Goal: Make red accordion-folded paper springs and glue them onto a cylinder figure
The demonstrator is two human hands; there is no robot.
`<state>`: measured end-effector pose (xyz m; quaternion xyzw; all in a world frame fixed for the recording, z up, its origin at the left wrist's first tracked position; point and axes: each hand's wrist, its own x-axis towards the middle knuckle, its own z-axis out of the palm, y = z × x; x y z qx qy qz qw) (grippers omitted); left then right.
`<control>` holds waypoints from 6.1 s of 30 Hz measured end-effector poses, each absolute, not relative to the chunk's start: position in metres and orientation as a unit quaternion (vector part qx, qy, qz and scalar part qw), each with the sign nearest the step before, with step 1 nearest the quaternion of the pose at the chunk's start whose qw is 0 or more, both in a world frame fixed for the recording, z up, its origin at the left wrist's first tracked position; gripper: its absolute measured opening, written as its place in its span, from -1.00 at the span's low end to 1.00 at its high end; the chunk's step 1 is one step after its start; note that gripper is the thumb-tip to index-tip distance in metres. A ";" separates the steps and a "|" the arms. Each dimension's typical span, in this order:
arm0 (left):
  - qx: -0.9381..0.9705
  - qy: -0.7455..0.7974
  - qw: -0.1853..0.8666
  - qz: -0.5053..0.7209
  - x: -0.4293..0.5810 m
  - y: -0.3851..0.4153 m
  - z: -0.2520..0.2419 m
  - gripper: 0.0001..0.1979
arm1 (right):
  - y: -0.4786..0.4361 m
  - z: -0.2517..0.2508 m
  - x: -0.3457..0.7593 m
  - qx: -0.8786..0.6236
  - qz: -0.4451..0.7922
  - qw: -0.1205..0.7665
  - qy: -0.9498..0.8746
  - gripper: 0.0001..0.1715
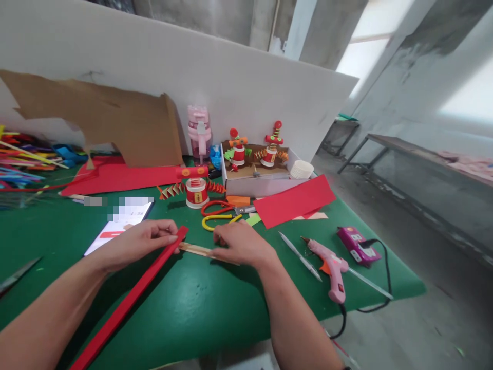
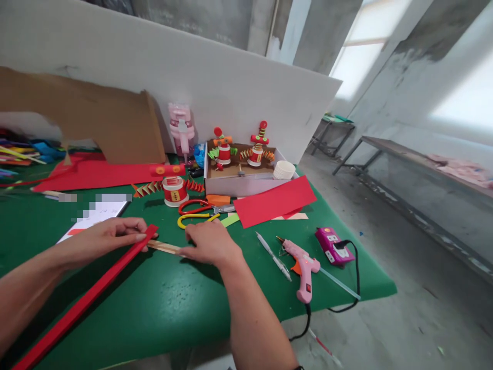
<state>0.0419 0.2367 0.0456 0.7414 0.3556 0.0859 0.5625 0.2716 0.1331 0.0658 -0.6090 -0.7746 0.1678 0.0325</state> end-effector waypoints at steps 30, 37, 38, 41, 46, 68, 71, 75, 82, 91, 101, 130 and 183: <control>0.494 0.249 0.786 0.275 0.022 0.227 0.082 -0.77 | 0.133 0.063 0.280 -0.518 0.101 0.660 -0.535 -0.70; 0.538 0.270 0.748 0.280 0.025 0.222 0.085 -0.65 | 0.109 0.097 0.288 -0.502 0.280 0.718 -0.394 -0.47; 0.550 0.274 0.740 0.274 0.029 0.219 0.085 -0.64 | 0.101 0.103 0.281 -0.509 0.323 0.678 -0.421 -0.40; 0.583 0.281 0.719 0.254 0.039 0.208 0.082 -0.63 | 0.080 0.112 0.257 -0.521 0.434 0.573 -0.461 -0.30; 0.605 0.271 0.711 0.234 0.049 0.202 0.073 -0.63 | 0.071 0.093 0.230 -0.511 0.520 0.530 -0.434 -0.60; 0.629 0.261 0.708 0.190 0.061 0.200 0.055 -0.65 | 0.095 0.071 0.240 -0.593 0.420 0.356 -0.587 -0.76; 0.637 0.257 0.701 0.192 0.061 0.200 0.054 -0.64 | 0.095 0.076 0.238 -0.602 0.377 0.324 -0.625 -0.79; 0.642 0.256 0.694 0.203 0.062 0.199 0.053 -0.62 | 0.097 0.076 0.233 -0.620 0.330 0.353 -0.618 -0.79; 0.643 0.251 0.694 0.203 0.062 0.198 0.053 -0.63 | 0.103 0.070 0.228 -0.632 0.319 0.382 -0.594 -0.81; 0.636 0.242 0.707 0.194 0.061 0.198 0.055 -0.60 | 0.108 0.068 0.224 -0.646 0.308 0.416 -0.561 -0.69; 0.629 0.239 0.715 0.188 0.060 0.197 0.056 -0.58 | 0.112 0.063 0.224 -0.652 0.305 0.426 -0.548 -0.63; 0.626 0.237 0.718 0.193 0.060 0.195 0.059 -0.58 | 0.115 0.059 0.224 -0.654 0.273 0.450 -0.544 -0.56; 0.525 0.354 0.619 0.463 0.081 0.196 0.039 -0.46 | 0.163 0.030 0.182 -0.459 0.372 0.730 -0.344 -0.74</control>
